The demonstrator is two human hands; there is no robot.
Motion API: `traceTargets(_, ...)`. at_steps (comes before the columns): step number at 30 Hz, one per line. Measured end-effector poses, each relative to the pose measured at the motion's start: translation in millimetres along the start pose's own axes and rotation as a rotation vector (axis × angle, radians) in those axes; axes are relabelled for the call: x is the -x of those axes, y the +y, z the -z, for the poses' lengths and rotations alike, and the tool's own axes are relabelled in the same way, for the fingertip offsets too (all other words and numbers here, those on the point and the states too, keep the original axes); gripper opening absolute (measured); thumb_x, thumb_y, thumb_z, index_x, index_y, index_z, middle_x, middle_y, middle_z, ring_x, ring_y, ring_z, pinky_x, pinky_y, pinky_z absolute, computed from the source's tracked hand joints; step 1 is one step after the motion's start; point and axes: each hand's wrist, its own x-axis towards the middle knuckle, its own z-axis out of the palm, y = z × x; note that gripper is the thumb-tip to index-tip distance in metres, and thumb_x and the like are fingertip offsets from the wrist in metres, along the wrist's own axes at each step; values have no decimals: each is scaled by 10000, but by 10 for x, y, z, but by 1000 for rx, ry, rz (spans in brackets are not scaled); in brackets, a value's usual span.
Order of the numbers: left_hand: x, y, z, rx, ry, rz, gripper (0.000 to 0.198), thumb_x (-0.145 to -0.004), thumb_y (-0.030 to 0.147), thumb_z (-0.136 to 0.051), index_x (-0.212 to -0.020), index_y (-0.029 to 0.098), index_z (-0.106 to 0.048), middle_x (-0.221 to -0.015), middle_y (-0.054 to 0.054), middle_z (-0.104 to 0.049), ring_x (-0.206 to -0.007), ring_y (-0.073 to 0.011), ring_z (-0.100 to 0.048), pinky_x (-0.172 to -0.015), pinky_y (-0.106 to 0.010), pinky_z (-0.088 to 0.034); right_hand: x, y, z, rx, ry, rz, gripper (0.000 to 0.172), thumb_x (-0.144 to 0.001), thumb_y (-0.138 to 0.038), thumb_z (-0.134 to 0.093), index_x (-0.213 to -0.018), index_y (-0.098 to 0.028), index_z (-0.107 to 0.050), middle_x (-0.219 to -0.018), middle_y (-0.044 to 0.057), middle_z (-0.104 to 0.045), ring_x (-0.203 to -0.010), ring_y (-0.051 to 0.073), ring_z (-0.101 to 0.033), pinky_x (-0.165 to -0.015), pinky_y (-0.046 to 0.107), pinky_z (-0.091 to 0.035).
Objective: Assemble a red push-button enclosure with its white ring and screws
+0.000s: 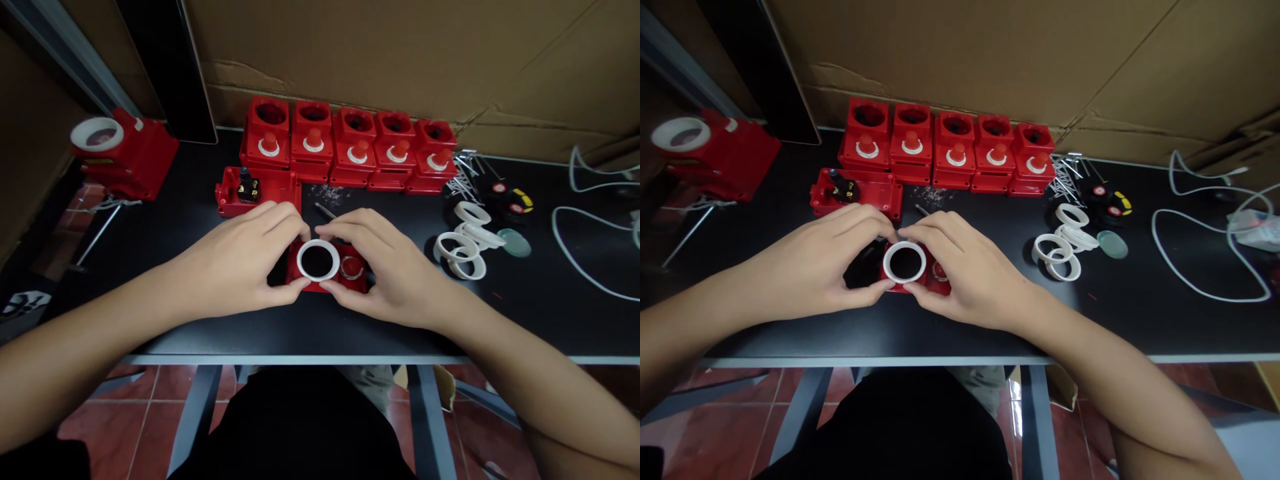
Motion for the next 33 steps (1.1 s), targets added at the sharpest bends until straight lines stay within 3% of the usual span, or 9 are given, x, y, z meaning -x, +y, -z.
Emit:
traceTargets(12, -1, 4, 0, 10, -4, 12, 268, -1030, 424, -687, -1227, 243, -668, -1251, -118, -744, -1171, -344, -727, -1054, -509, -605, 13, 26, -18, 31, -10, -22, 551, -1060, -461, -799, -1519, -254, -576, -1379, 175, -748, -1211, 357, -743, -1009, 579, -664)
traceTargets(24, 5, -10, -13, -7, 8, -6, 287, -1037, 422, -674, -1238, 217, -663, -1259, -141, -750, -1167, -359, -736, -1020, -517, -612, 4, 18, -5, 16, -18, -19, 516, -1068, -433, -801, -1493, -239, -583, -1360, 172, -758, -1196, 340, -745, -1011, 555, -672)
traceTargets(33, 5, -8, -16, -10, -20, 25, 326, -1018, 407, -761, -1254, 208, -655, -1258, -121, -749, -1160, -342, -749, -978, -461, -600, 12, 8, 16, 10, -46, -48, 510, -1073, -424, -791, -1484, -188, -605, -1364, 174, -743, -1172, 288, -773, -962, 421, -697)
